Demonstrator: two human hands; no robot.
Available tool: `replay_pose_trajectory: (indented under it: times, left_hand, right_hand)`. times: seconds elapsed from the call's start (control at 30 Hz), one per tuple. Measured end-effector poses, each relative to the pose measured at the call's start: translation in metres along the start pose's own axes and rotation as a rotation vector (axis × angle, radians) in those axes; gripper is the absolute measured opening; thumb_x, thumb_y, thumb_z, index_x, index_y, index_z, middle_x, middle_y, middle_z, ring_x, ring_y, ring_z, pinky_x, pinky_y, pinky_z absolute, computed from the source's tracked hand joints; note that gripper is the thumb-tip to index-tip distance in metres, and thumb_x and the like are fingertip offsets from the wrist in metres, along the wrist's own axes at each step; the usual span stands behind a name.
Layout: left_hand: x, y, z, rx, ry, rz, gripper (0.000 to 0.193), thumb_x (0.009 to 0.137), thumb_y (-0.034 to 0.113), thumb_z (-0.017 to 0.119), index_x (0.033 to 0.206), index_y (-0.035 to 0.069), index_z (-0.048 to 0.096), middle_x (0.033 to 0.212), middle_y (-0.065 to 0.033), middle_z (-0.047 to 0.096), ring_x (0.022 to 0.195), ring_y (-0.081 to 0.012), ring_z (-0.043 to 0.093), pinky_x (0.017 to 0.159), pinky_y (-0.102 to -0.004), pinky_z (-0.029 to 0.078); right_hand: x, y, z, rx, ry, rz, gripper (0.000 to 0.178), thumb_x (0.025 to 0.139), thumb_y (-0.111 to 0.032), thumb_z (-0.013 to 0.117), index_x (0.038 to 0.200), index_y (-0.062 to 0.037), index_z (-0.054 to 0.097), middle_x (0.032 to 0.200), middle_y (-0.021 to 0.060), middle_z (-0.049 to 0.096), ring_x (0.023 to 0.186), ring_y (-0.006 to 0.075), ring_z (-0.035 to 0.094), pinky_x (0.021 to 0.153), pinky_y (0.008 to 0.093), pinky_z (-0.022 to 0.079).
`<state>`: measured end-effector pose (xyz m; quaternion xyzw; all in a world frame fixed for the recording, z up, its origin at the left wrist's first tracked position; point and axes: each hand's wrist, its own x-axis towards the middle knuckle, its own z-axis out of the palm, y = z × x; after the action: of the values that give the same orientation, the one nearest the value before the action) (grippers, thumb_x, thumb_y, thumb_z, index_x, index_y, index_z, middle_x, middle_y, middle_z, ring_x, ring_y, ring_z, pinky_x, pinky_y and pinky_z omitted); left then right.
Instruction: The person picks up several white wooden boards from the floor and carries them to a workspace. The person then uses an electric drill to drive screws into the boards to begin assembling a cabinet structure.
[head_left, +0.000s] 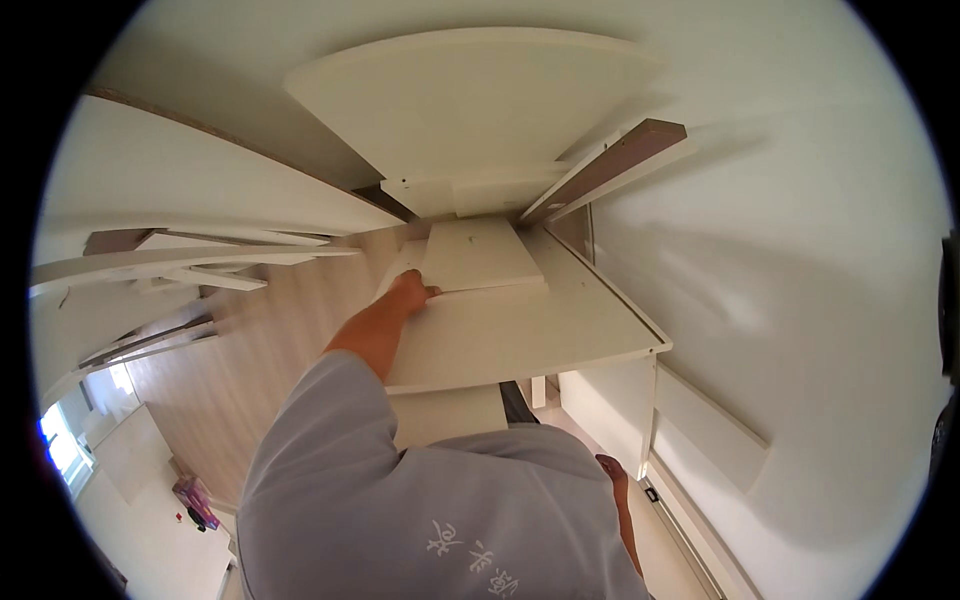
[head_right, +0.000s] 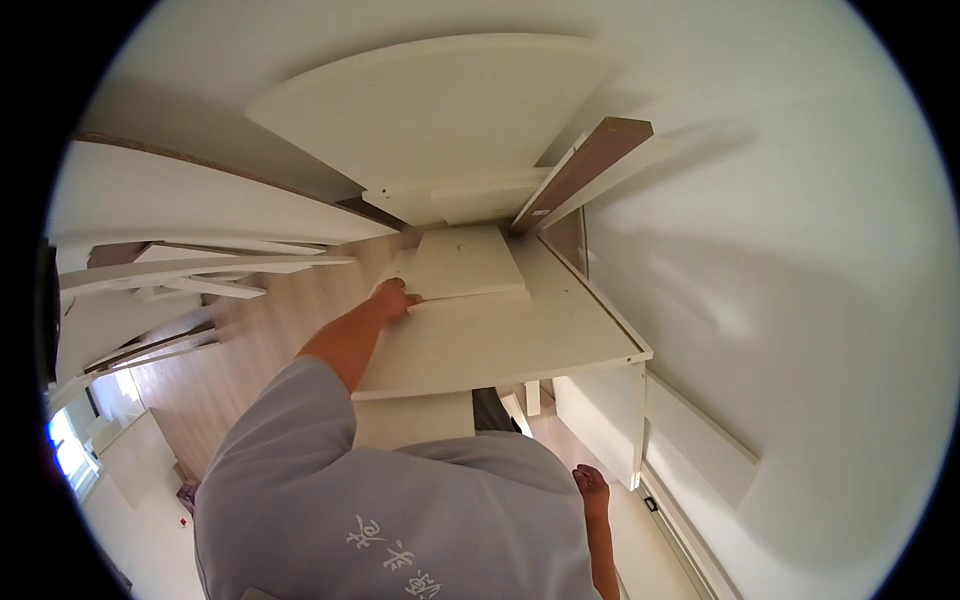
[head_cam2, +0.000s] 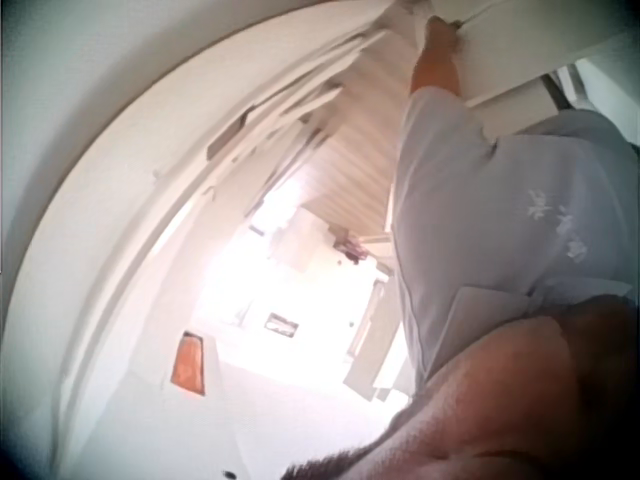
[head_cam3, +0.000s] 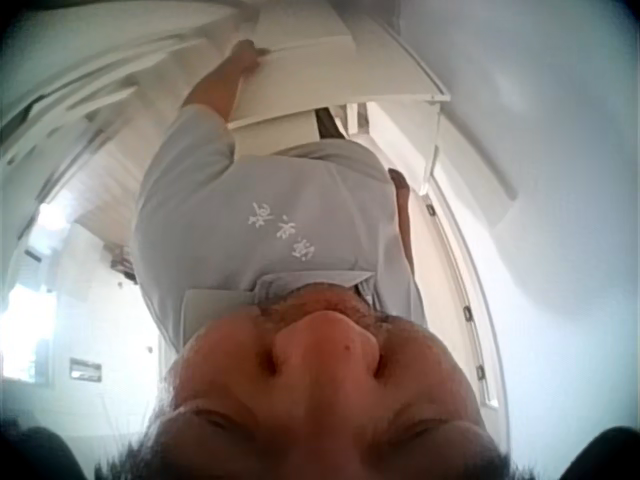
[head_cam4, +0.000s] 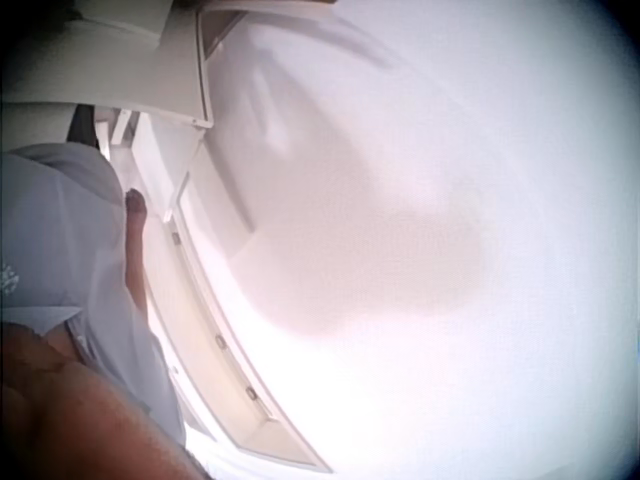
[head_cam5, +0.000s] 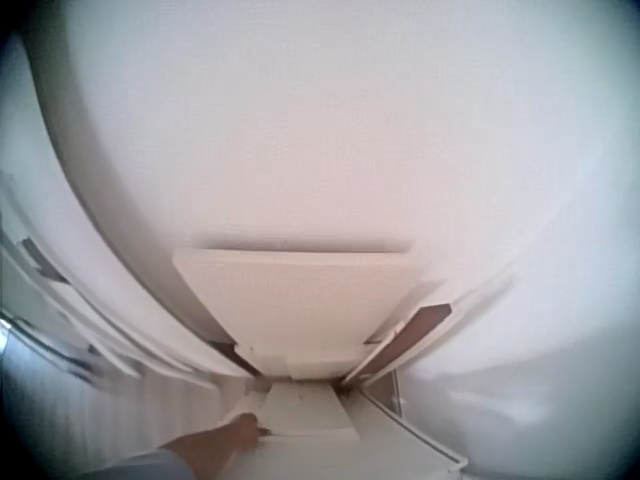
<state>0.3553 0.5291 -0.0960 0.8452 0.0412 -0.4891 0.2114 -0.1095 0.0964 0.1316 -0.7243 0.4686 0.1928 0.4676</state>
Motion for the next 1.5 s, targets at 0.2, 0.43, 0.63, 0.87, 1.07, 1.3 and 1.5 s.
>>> replay_pose_trajectory:
  times: [0.2,0.43,0.63,0.87,1.07,1.3,1.5]
  left_hand:
    - [-0.003,-0.001,0.006,-0.097,0.183,-0.018,0.070,0.094,0.054,0.066,0.140,0.002,0.057,0.138,-0.0260,0.061,0.127,-0.0411,0.059,0.104,-0.0488,0.048]
    - [0.060,0.021,-0.053,-0.123,0.416,0.014,0.069,0.098,0.053,0.061,0.144,0.003,0.054,0.139,-0.0252,0.060,0.129,-0.0404,0.058,0.106,-0.0475,0.048]
    - [0.086,0.020,-0.087,-0.050,0.423,0.021,0.050,0.102,0.044,0.058,0.132,0.004,0.064,0.116,-0.0218,0.072,0.108,-0.0348,0.070,0.092,-0.0467,0.055]
    - [0.123,-0.058,-0.011,0.561,0.344,0.294,0.048,0.100,0.039,0.058,0.133,0.003,0.064,0.136,-0.0213,0.063,0.127,-0.0371,0.058,0.107,-0.0457,0.045]
    - [0.019,0.001,0.029,0.125,-0.098,0.111,0.068,0.095,0.049,0.066,0.145,0.004,0.057,0.145,-0.0200,0.058,0.135,-0.0372,0.054,0.111,-0.0434,0.045]
    - [-0.013,0.026,0.018,0.060,-0.077,0.050,0.068,0.093,0.047,0.071,0.146,0.007,0.056,0.147,-0.0190,0.056,0.134,-0.0362,0.055,0.108,-0.0454,0.048]
    - [-0.016,0.050,0.009,0.217,-0.079,0.058,0.060,0.094,0.044,0.068,0.139,0.005,0.061,0.140,-0.0236,0.060,0.128,-0.0405,0.058,0.108,-0.0458,0.047]
  right_hand:
    - [-0.008,-0.040,0.002,-0.007,-0.017,0.090,0.027,0.095,-0.017,0.074,0.116,-0.0003,0.072,0.104,0.0084,0.077,0.095,0.0146,0.072,0.085,0.0280,0.056]
    - [-0.002,-0.001,0.004,0.164,-0.044,0.081,0.028,0.095,-0.017,0.073,0.116,0.0004,0.072,0.102,0.0078,0.077,0.094,0.0137,0.071,0.085,0.0272,0.056]
    - [-0.010,-0.023,0.004,-0.036,-0.021,0.032,0.029,0.095,-0.021,0.074,0.117,-0.0021,0.073,0.104,0.0074,0.077,0.096,0.0137,0.071,0.088,0.0278,0.055]
    - [-0.012,0.008,0.008,0.016,-0.008,0.082,0.031,0.094,-0.023,0.074,0.116,-0.0020,0.073,0.104,0.0082,0.077,0.096,0.0147,0.072,0.086,0.0284,0.055]
    - [-0.011,0.007,0.015,0.023,0.006,0.062,0.029,0.094,-0.022,0.075,0.115,-0.0018,0.073,0.100,0.0081,0.077,0.091,0.0140,0.071,0.082,0.0280,0.056]
    - [-0.008,-0.009,0.009,-0.041,0.005,0.035,0.028,0.094,-0.020,0.074,0.115,-0.0013,0.073,0.099,0.0066,0.076,0.088,0.0119,0.070,0.081,0.0263,0.055]
    - [-0.003,0.001,0.015,0.034,0.000,0.005,0.028,0.094,-0.018,0.074,0.116,-0.0005,0.072,0.102,0.0079,0.077,0.090,0.0138,0.071,0.082,0.0272,0.055]
